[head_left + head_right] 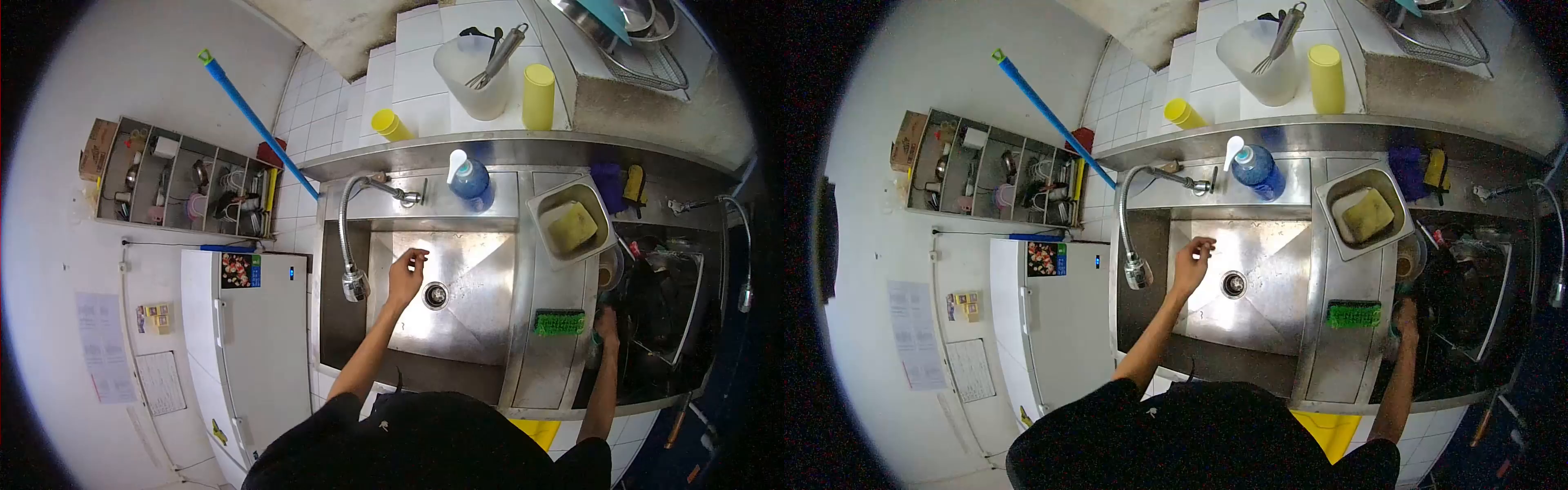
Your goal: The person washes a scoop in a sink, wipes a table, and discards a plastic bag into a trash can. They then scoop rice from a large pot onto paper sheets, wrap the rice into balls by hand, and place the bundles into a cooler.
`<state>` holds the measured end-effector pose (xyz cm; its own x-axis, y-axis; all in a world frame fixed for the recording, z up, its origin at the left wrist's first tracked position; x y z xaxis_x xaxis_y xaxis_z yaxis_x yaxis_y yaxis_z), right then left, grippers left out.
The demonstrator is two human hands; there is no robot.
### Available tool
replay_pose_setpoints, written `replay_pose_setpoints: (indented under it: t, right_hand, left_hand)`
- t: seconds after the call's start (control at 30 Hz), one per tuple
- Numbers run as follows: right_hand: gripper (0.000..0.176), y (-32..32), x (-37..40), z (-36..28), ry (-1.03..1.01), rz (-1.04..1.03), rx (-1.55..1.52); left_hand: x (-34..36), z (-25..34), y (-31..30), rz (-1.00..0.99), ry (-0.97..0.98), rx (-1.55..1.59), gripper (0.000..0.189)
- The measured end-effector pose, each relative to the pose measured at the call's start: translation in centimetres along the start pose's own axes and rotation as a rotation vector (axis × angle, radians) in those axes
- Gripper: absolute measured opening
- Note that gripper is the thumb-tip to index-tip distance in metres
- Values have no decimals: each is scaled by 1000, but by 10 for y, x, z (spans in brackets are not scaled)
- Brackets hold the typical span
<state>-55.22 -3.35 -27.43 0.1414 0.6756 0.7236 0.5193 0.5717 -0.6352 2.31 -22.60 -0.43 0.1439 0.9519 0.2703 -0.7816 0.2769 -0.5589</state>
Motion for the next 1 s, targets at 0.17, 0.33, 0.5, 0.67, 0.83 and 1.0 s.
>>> replay_pose_setpoints:
  t: [0.17, 0.33, 0.5, 0.67, 0.83, 1.0]
  right_hand:
    - [39, -58, 60, -19, -475, 305, -104]
    - [32, -99, 119, -74, -357, 94, -328]
    - [38, -99, 167, -106, -303, -69, -389]
    - [53, -125, 282, -179, -70, 513, -483]
    - [52, -55, 305, -323, -75, 514, -615]
    - [36, 95, 202, -456, -302, 153, -1036]
  left_hand:
    - [-62, 25, -6, 208, 238, -40, 21]
    - [-165, -1, -7, 223, -191, -65, 55]
    - [-185, -23, 5, 84, -327, 128, 53]
    - [-89, 3, -18, 380, 288, 226, 20]
    - [13, -99, 35, -166, 14, 641, 26]
    - [90, -142, -7, -63, -57, 650, 25]
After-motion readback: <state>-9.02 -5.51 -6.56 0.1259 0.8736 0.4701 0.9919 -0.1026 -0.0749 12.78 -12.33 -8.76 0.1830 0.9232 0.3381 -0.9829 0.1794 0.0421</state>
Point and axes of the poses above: each hand's wrist, its own x-axis away from the middle knuckle, its own y-axis out of the palm, z = x × y, the point moved 7 cm from there along -x, towards the middle knuckle, and after that the axes turned 13 degrees about -z, right-handed, at the moved point
